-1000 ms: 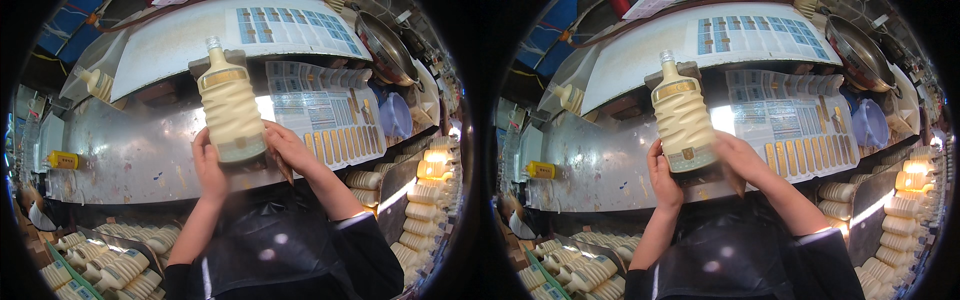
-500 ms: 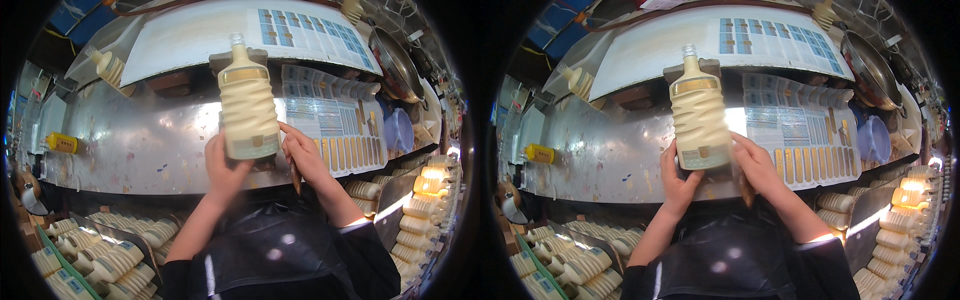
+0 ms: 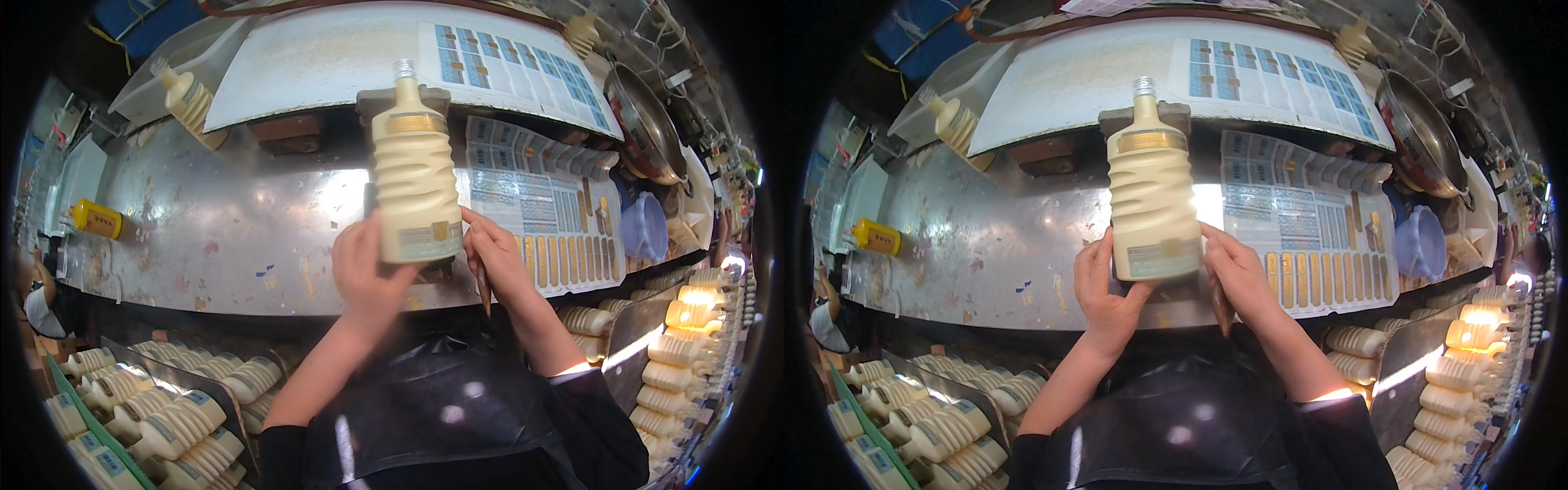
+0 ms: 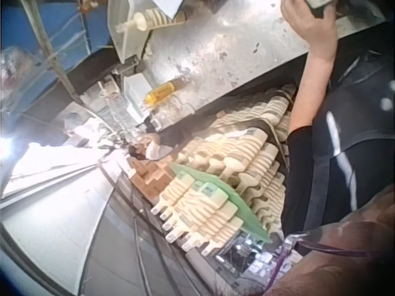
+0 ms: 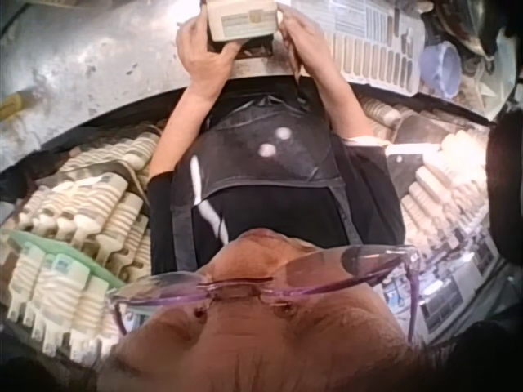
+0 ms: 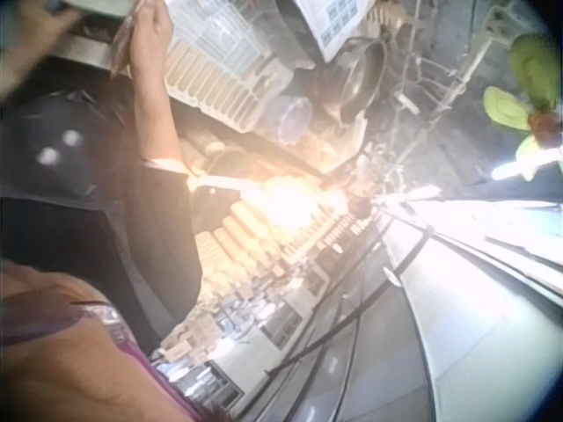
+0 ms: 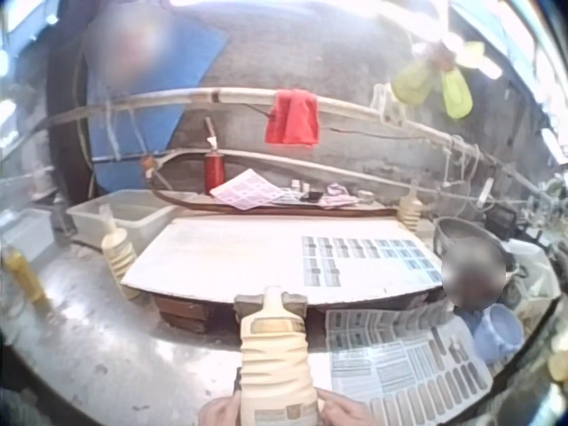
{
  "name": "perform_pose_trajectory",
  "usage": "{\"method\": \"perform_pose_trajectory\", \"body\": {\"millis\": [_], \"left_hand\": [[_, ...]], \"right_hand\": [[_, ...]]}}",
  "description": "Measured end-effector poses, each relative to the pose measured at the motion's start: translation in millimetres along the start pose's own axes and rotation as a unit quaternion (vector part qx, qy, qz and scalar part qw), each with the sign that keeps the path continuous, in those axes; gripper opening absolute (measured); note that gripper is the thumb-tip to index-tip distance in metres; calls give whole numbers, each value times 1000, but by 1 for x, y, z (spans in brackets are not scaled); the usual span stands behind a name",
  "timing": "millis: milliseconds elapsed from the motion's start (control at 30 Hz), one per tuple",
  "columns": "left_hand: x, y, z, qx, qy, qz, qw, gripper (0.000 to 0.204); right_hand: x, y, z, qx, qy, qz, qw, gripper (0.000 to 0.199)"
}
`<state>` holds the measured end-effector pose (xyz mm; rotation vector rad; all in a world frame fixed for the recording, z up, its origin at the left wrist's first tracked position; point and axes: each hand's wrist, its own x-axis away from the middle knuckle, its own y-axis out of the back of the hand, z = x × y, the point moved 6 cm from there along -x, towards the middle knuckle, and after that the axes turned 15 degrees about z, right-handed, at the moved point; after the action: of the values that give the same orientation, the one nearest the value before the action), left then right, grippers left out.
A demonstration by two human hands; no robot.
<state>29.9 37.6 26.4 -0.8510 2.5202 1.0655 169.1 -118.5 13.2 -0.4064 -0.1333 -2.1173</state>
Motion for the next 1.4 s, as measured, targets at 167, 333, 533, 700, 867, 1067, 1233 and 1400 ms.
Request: {"method": "perform_pose_trajectory", "body": {"millis": [167, 333, 533, 700, 867, 1067, 1233, 1400], "left_hand": [[7, -6, 15, 62, 35, 100, 992, 83], [5, -17, 28, 324, 132, 81, 933, 83], [-6, -27, 21, 213, 143, 64, 964, 61], [0, -31, 33, 289, 151, 43, 944, 59], [-11, -26, 21, 217, 168, 66, 959, 57], [-8, -25, 19, 159, 174, 78, 969, 56], [-7, -26, 22, 169, 158, 74, 970, 56], [-9, -25, 19, 172, 144, 67, 972, 55]], "right_hand": [[9, 9, 9, 61, 16, 6, 998, 47], [4, 5, 1, 37, 54, 19, 998, 52], [4, -5, 13, 101, 32, 11, 994, 59], [-4, -2, -1, 55, 73, 11, 996, 58], [-10, -3, 5, 60, 96, 18, 993, 56], [-4, -6, 20, 139, -1, 5, 990, 55], [-5, -7, 16, 138, 22, -5, 990, 55], [-6, -8, 16, 135, 33, -7, 990, 56]]}}
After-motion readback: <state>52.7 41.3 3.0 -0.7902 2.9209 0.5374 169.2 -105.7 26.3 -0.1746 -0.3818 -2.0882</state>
